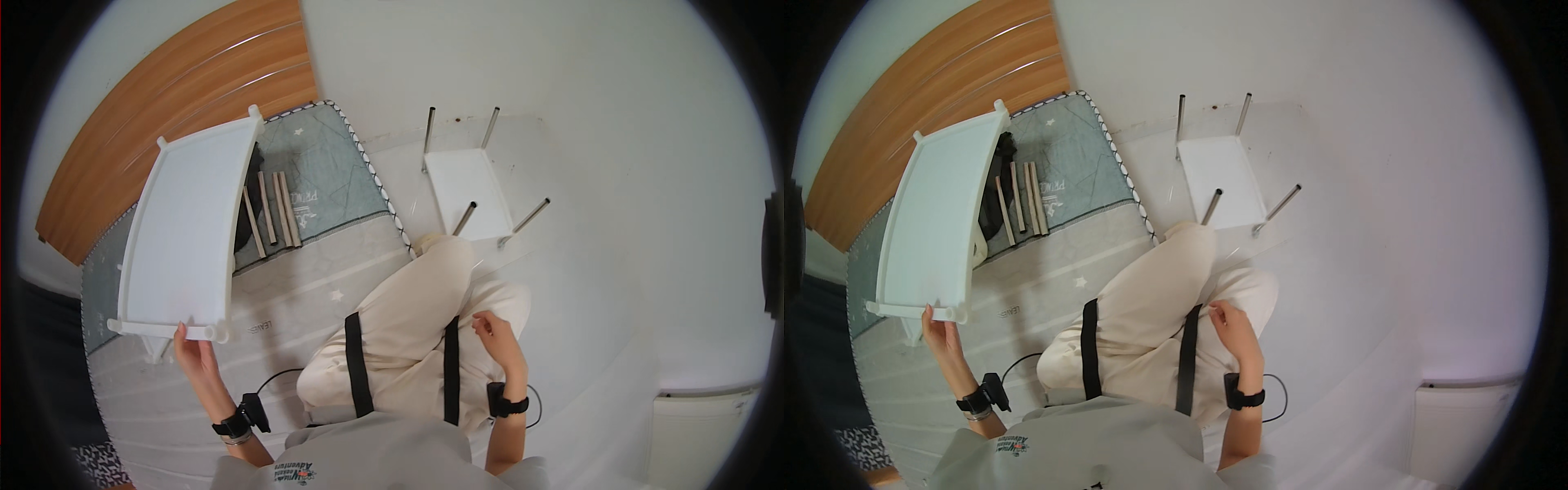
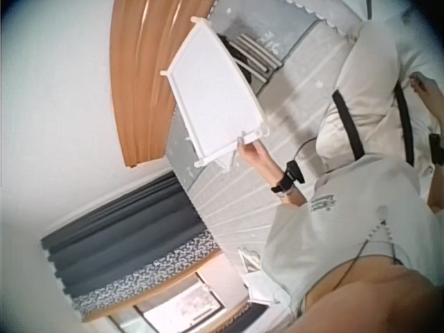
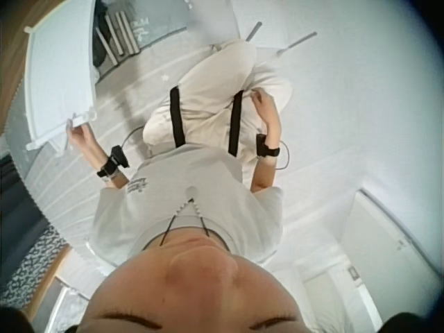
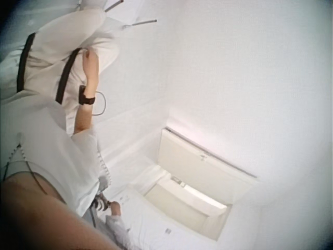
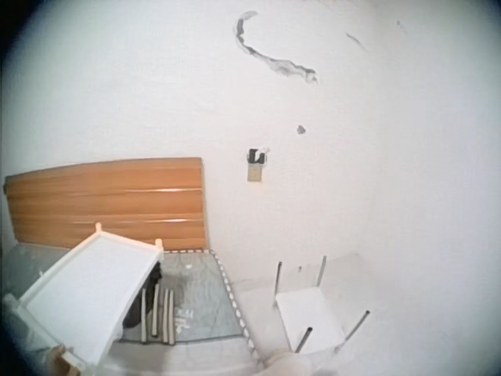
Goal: Assembling a white plastic rolling cart by attaching metal support tubes and shelves.
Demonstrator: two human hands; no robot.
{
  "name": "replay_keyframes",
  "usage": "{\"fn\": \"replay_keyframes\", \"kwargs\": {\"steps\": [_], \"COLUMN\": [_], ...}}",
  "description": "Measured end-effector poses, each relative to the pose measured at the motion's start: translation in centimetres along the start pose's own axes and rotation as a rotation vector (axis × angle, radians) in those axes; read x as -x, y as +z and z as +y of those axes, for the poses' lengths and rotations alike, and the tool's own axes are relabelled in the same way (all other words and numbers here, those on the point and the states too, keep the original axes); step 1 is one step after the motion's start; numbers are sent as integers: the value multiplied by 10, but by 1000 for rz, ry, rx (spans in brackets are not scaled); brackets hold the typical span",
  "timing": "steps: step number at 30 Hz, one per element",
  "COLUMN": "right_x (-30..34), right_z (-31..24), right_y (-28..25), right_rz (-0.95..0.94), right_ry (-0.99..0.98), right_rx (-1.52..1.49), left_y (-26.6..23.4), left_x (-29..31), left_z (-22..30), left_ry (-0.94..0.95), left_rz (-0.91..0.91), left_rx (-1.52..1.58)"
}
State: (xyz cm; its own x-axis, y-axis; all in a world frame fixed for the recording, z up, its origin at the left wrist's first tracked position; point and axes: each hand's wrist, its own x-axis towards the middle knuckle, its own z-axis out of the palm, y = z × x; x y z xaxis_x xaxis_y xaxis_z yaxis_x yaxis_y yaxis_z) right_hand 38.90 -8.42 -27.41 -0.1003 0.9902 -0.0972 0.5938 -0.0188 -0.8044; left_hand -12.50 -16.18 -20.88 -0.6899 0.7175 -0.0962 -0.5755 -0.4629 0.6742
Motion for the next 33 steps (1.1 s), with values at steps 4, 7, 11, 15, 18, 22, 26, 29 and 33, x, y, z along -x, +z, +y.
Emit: {"fn": "replay_keyframes", "kwargs": {"steps": [4,7,11,15,18,22,26,29,33], "right_x": [-12,-32,-66,-111,-150,-200,-235,-252,-255], "right_z": [5,18,39,53,76,115,144,148,132], "right_y": [-4,-6,-36,-78,-93,-101,-98,-99,-112], "right_rz": [4,10,46,48,47,9,6,-14,-100], "right_ry": [-6,-8,-13,61,54,-17,54,34,135], "right_rx": [33,38,57,35,79,270,177,112,67], "left_y": [7,9,49,109,166,235,306,348,379], "left_x": [0,-3,-4,-19,-33,-65,-100,-105,-109], "left_z": [-4,-5,-14,-40,-86,-144,-212,-236,-259], "left_ry": [64,54,34,-30,-129,-297,-519,-577,-588], "left_rz": [7,-66,-87,-101,-131,-125,-94,-53,-35], "left_rx": [-78,-115,-224,-329,-366,-450,-458,-510,-535]}}
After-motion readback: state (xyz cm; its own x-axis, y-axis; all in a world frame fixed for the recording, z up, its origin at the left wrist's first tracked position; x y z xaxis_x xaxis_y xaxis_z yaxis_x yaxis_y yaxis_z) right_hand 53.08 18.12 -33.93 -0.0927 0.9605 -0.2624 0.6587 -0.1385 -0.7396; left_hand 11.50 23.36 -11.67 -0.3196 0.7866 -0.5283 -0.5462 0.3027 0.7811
